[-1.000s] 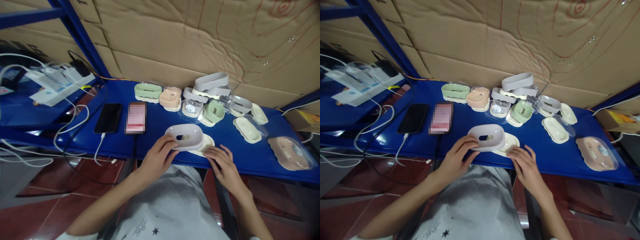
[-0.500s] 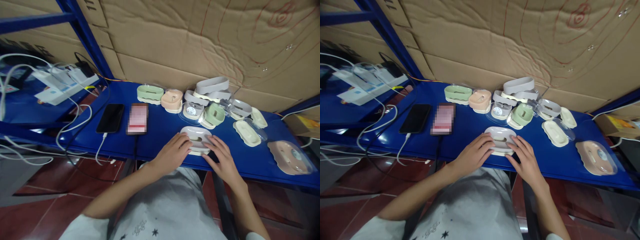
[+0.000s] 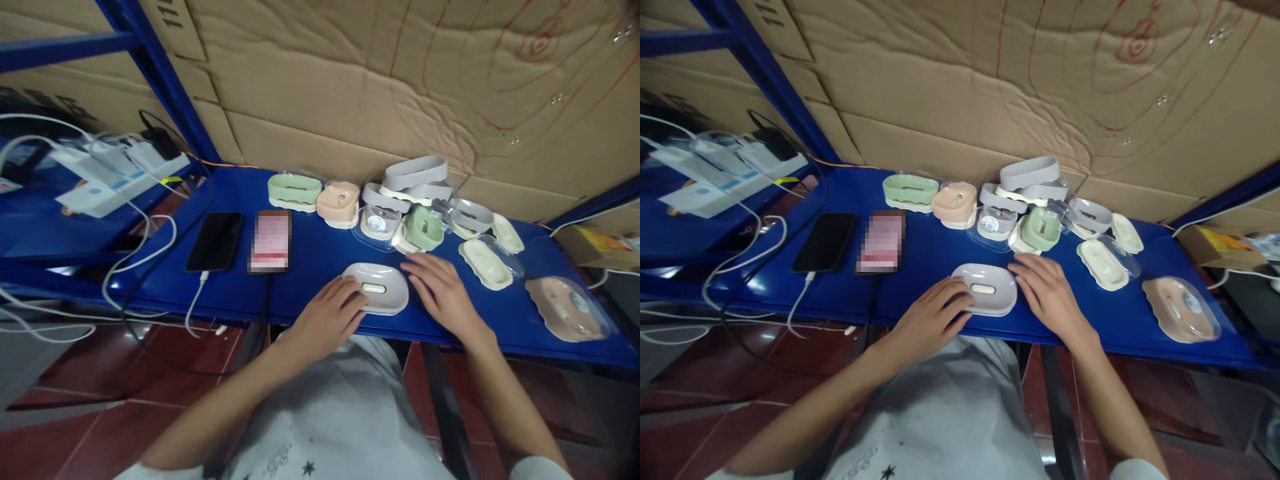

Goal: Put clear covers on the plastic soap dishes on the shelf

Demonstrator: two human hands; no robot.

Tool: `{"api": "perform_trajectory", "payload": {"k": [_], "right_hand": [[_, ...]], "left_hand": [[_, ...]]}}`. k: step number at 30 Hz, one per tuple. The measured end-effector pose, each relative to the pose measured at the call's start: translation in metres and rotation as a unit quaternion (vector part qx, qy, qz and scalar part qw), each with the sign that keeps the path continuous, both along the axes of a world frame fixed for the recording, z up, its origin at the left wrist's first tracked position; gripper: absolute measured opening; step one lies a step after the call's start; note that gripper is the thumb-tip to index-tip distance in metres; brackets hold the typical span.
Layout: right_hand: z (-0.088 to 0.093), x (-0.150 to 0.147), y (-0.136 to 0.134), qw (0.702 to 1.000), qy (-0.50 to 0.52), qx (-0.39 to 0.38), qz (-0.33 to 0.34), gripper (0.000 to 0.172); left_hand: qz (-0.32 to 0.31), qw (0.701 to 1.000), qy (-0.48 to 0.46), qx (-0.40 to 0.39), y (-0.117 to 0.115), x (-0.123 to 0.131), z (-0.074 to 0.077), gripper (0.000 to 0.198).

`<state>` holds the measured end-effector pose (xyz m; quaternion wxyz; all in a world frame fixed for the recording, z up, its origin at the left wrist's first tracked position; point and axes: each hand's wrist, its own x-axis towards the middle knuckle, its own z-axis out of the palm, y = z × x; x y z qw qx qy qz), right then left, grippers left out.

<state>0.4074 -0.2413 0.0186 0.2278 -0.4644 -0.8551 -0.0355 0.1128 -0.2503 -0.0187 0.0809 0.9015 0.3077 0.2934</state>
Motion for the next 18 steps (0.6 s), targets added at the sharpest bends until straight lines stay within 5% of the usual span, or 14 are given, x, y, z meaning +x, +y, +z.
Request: {"api": "perform_trajectory", "payload": {"k": [5,8,14,18], "right_hand": [[0.002,-0.021,0.070,0.995,-0.085,0.014,-0.041,0.066],[-0.002,-0.029,0.090,0.996,-0.080,-0.004,-0.043,0.066],[0.014,-0.011,0.050,0.992,0.077,-0.097,0.024,0.058],[0.013,-0.011,0.012,0.976,0.046,-0.166,0.131,0.062]], "left_hand": [[0.061,0.995,-0.083,-0.006,-0.002,-0.011,-0.006,0.015],[0.073,0.992,-0.105,-0.025,-0.003,-0.011,-0.006,0.022],[0.081,0.971,-0.179,-0.133,-0.001,-0.014,-0.005,0.072],[0.074,0.963,-0.189,-0.178,0.003,-0.017,-0.006,0.090]]}}
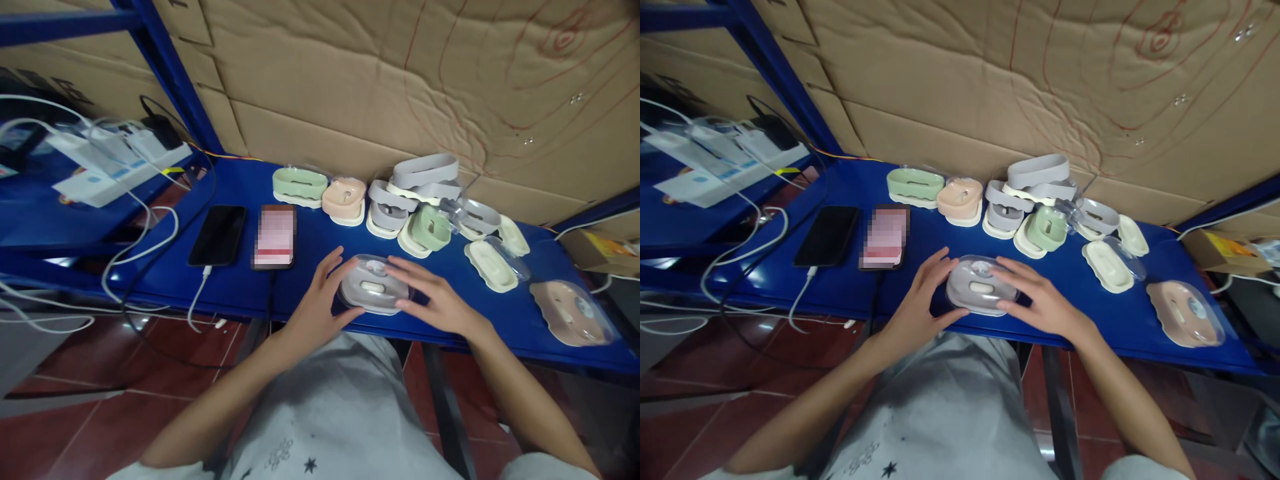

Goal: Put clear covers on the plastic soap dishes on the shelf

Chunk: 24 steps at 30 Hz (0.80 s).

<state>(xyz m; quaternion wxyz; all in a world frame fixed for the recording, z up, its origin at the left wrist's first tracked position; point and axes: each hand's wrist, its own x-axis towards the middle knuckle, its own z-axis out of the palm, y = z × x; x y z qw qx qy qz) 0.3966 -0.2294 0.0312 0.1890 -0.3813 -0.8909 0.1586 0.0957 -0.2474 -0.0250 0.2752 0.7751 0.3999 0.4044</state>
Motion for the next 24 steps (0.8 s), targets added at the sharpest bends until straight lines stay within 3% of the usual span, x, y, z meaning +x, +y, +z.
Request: {"api": "perform_trajectory", "payload": {"k": [9,18,21,24], "right_hand": [[-0.023,-0.013,-0.023,0.993,-0.053,0.105,0.018,0.074],[-0.035,-0.007,-0.038,0.990,-0.017,0.138,-0.026,0.079],[-0.031,0.022,-0.055,0.974,-0.013,0.190,-0.124,0.076],[-0.029,0.065,-0.081,0.910,-0.008,0.266,-0.318,0.074]], "left_hand": [[-0.030,0.998,0.050,-0.001,0.001,-0.002,-0.005,0.071],[-0.038,0.998,0.049,-0.001,-0.001,0.000,-0.003,0.081],[-0.033,0.999,0.041,-0.001,-0.004,0.002,0.001,0.075],[-0.026,0.999,0.044,0.003,-0.005,0.004,0.002,0.063]]}}
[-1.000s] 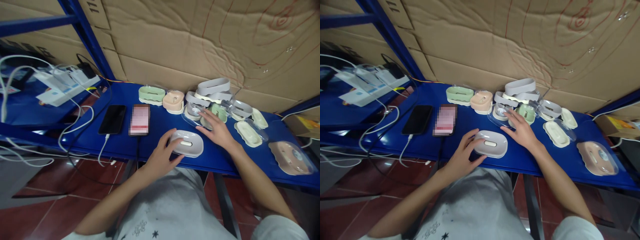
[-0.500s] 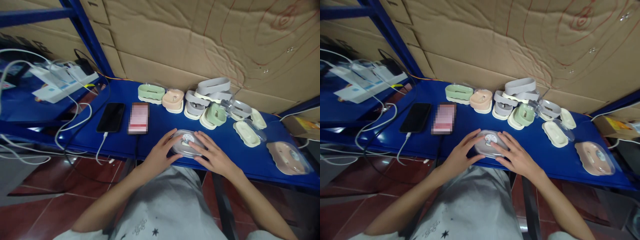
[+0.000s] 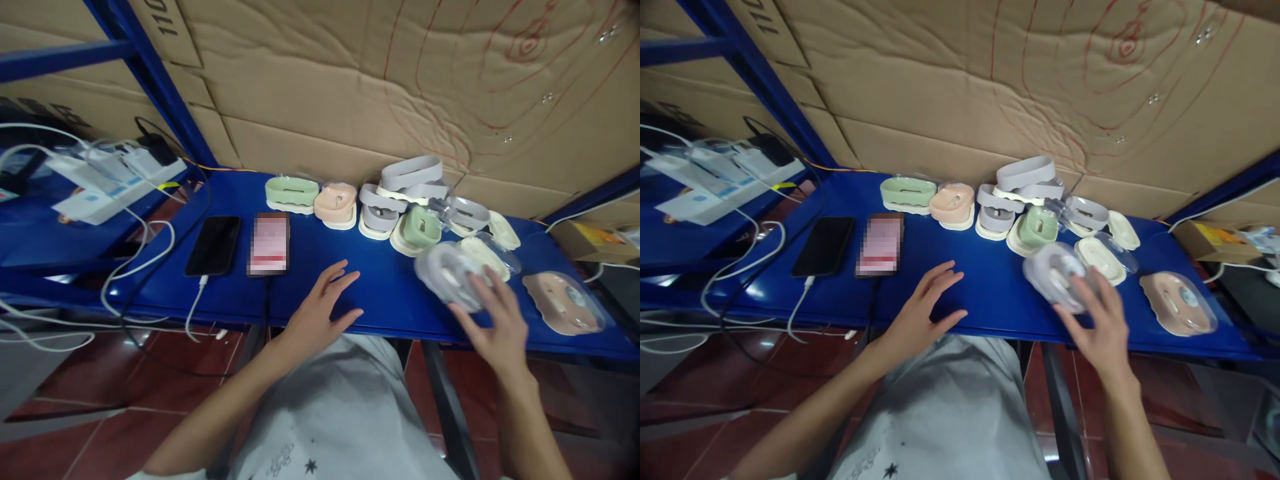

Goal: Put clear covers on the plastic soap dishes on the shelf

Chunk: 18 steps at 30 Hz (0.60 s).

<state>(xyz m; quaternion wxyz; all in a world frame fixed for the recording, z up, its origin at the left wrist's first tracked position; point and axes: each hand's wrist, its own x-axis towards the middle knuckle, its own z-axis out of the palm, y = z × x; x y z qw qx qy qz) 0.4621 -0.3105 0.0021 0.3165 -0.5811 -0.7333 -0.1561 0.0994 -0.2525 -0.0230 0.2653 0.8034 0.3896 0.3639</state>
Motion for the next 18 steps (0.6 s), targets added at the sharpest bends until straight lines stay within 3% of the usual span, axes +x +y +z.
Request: {"api": "perform_trajectory", "payload": {"k": [3,7,11,18], "right_hand": [[-0.007,0.044,-0.030,0.986,0.025,0.059,-0.153,0.073],[-0.029,0.088,-0.062,0.963,0.038,0.066,-0.258,0.072],[-0.041,0.117,-0.072,0.955,0.004,0.045,-0.294,0.075],[-0.031,0.151,-0.059,0.939,-0.030,-0.056,-0.338,0.097]], "left_hand": [[0.002,1.000,0.011,0.013,-0.001,0.001,0.000,0.051],[0.002,0.999,0.021,0.030,-0.001,0.002,-0.001,0.040],[0.005,0.999,0.033,0.036,-0.002,0.002,-0.002,0.035],[0.003,0.997,0.059,0.048,-0.002,0.002,-0.003,0.030]]}}
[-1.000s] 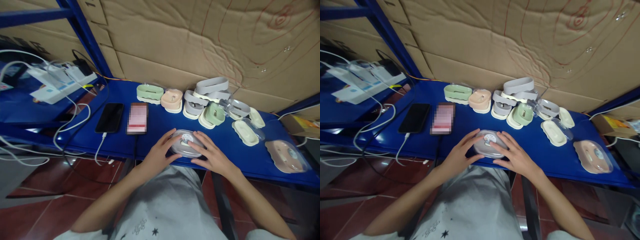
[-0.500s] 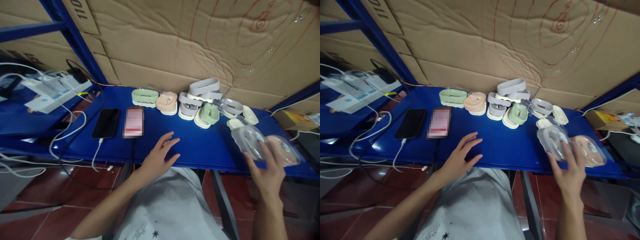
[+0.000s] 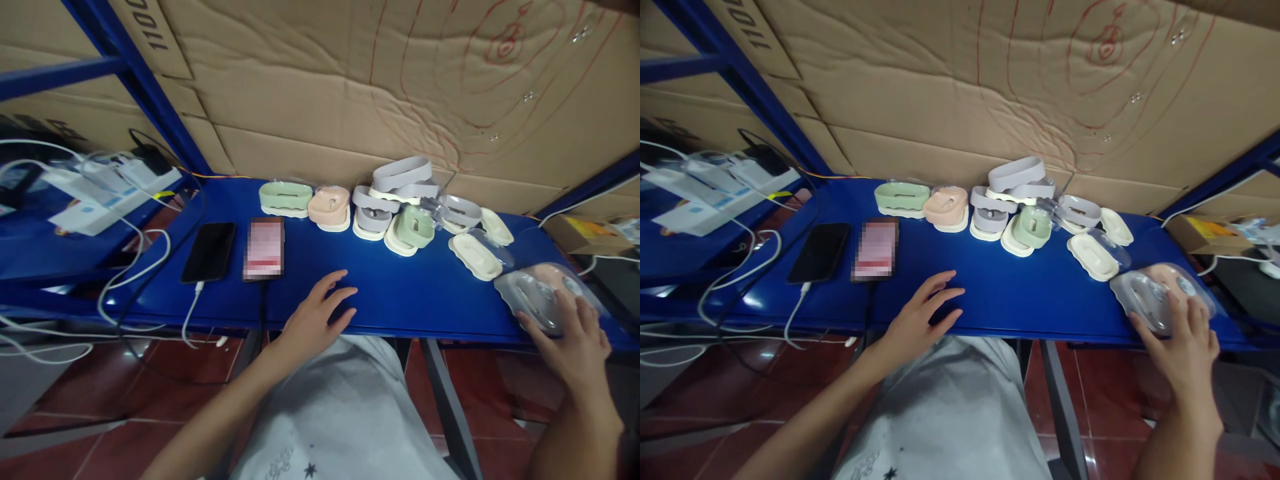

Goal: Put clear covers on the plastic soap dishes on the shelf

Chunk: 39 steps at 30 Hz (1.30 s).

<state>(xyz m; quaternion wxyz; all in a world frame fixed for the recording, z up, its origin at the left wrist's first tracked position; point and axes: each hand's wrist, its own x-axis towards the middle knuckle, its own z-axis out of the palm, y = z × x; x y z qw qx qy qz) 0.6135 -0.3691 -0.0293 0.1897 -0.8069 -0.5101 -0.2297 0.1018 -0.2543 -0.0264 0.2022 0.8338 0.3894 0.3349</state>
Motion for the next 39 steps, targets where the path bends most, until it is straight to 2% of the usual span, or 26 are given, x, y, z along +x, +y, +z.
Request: {"api": "perform_trajectory", "payload": {"k": [6,10,13,15,19,22,25,30,33,35,36,37,39], "right_hand": [[0.005,0.041,0.019,0.999,0.021,-0.028,-0.001,0.100],[0.010,0.039,0.038,0.999,-0.036,0.013,0.010,0.093],[0.014,0.009,0.061,0.992,-0.064,0.030,0.101,0.068],[0.013,-0.018,0.078,0.985,-0.053,-0.009,0.163,0.055],[0.004,-0.065,0.107,0.976,-0.032,-0.081,0.199,0.054],[0.001,-0.090,0.109,0.965,0.004,-0.085,0.247,0.046],[0.007,-0.116,0.095,0.945,0.035,-0.098,0.310,0.038],[0.026,-0.178,0.073,0.892,0.081,-0.158,0.415,0.034],[0.038,-0.209,0.080,0.841,0.094,-0.192,0.497,0.036],[0.046,-0.219,0.095,0.807,0.099,-0.187,0.551,0.035],[0.049,-0.219,0.106,0.806,0.095,-0.169,0.559,0.034],[0.052,-0.217,0.118,0.822,0.082,-0.142,0.545,0.034],[0.055,-0.207,0.148,0.885,0.029,-0.084,0.456,0.039]], "left_hand": [[-0.005,1.000,0.016,0.016,0.001,0.000,-0.001,0.028],[-0.009,0.999,0.023,0.022,0.001,0.000,-0.001,0.028],[-0.013,0.999,0.032,0.025,0.001,0.001,-0.002,0.028],[-0.014,0.999,0.036,0.028,0.001,0.001,-0.002,0.028],[-0.022,0.998,0.039,0.036,0.001,0.000,-0.002,0.028],[-0.024,0.998,0.041,0.039,0.000,0.000,-0.002,0.028],[-0.029,0.997,0.046,0.046,0.000,0.001,-0.001,0.028],[-0.056,0.994,0.069,0.066,0.001,0.001,0.000,0.041],[-0.078,0.988,0.099,0.091,0.002,0.001,0.001,0.051],[-0.087,0.983,0.116,0.109,0.002,0.001,0.001,0.052],[-0.088,0.982,0.121,0.114,0.003,0.002,0.001,0.051],[-0.087,0.982,0.123,0.115,0.003,0.002,0.001,0.049],[-0.086,0.983,0.119,0.111,0.003,0.002,0.001,0.041]]}}
